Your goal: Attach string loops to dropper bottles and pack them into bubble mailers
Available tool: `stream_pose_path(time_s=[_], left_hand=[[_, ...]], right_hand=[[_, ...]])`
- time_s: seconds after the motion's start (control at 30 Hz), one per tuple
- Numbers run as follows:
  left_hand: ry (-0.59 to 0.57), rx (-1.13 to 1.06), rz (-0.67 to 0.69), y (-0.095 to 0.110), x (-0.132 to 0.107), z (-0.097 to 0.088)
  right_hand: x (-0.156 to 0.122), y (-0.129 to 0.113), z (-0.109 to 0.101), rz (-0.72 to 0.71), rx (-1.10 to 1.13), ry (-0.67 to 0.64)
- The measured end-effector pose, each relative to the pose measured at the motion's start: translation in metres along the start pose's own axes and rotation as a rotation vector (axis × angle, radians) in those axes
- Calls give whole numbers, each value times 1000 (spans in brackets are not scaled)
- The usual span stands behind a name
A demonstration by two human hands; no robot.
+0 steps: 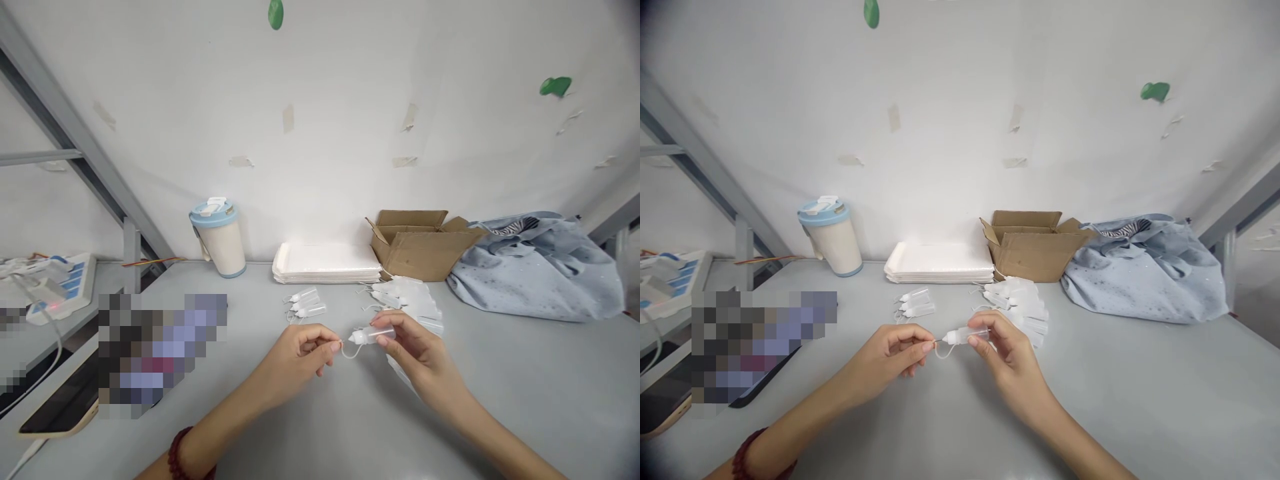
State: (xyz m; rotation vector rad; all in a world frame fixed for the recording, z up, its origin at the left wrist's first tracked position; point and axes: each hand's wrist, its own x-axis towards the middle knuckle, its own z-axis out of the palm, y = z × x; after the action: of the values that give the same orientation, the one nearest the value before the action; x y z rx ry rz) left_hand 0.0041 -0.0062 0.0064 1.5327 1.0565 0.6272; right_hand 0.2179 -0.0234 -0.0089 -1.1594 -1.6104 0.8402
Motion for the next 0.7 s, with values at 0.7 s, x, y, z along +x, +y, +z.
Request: stream_pose_path(time_s=[0.7], left_hand=[[8, 17, 16, 2, -1, 1]], right_hand=[[1, 4, -3, -30, 8, -71]])
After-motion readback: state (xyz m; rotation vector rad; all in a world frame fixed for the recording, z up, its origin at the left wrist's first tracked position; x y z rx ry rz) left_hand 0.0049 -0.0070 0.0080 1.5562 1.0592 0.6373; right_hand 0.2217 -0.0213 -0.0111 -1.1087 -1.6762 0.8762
